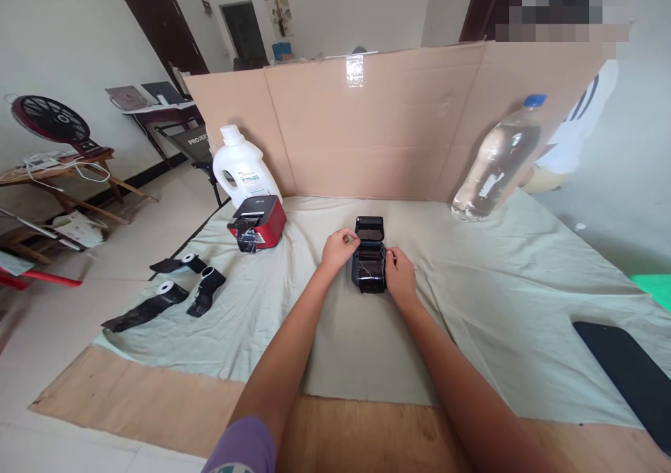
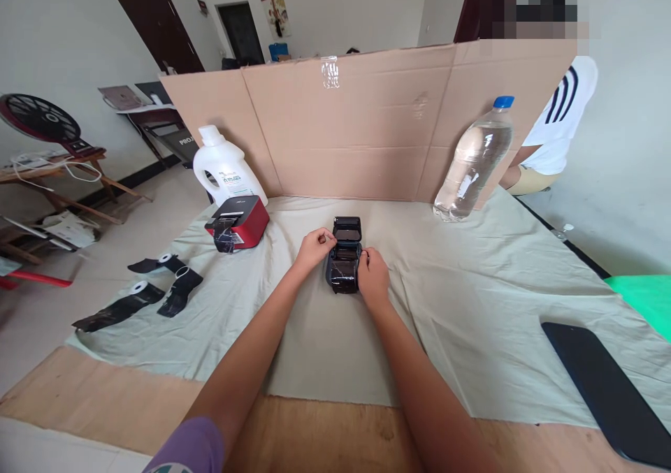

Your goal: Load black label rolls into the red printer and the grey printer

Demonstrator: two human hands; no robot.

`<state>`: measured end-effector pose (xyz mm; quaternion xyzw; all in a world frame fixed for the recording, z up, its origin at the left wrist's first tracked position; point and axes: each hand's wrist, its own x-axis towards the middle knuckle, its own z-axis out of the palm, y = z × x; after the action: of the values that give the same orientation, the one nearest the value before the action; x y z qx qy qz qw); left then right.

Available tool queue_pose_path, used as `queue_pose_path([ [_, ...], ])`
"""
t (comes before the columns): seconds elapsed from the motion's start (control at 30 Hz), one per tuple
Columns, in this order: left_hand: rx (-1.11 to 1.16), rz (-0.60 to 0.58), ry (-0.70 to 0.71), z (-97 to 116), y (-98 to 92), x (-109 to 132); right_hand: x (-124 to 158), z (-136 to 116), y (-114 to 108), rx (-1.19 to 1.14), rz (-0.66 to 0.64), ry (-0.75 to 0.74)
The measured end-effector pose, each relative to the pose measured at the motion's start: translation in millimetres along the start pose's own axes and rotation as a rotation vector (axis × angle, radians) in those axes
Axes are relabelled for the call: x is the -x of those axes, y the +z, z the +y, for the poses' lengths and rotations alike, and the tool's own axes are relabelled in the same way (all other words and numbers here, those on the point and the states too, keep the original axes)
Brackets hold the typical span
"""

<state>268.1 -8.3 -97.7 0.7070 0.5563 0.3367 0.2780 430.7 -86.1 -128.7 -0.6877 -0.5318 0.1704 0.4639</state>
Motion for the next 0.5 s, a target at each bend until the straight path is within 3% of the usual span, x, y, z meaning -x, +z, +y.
queue_pose_path([
  [0.13, 0.005, -0.202, 0.096, 7.6, -6.5, 0.3, -0.3, -0.2, 0.2, 0.005, 0.0, -0.001],
  [0.3, -0.09, -0.422, -0.032, 19.5, -4.3, -3.7, 0.4, 0.0, 0.4, -0.014, 0.001, 0.003],
  [0.5, -0.128, -0.403, -0.066, 22.4, -5.8, -9.4, -0.3, 1.2, 0.2, -0.024, -0.006, 0.006],
])
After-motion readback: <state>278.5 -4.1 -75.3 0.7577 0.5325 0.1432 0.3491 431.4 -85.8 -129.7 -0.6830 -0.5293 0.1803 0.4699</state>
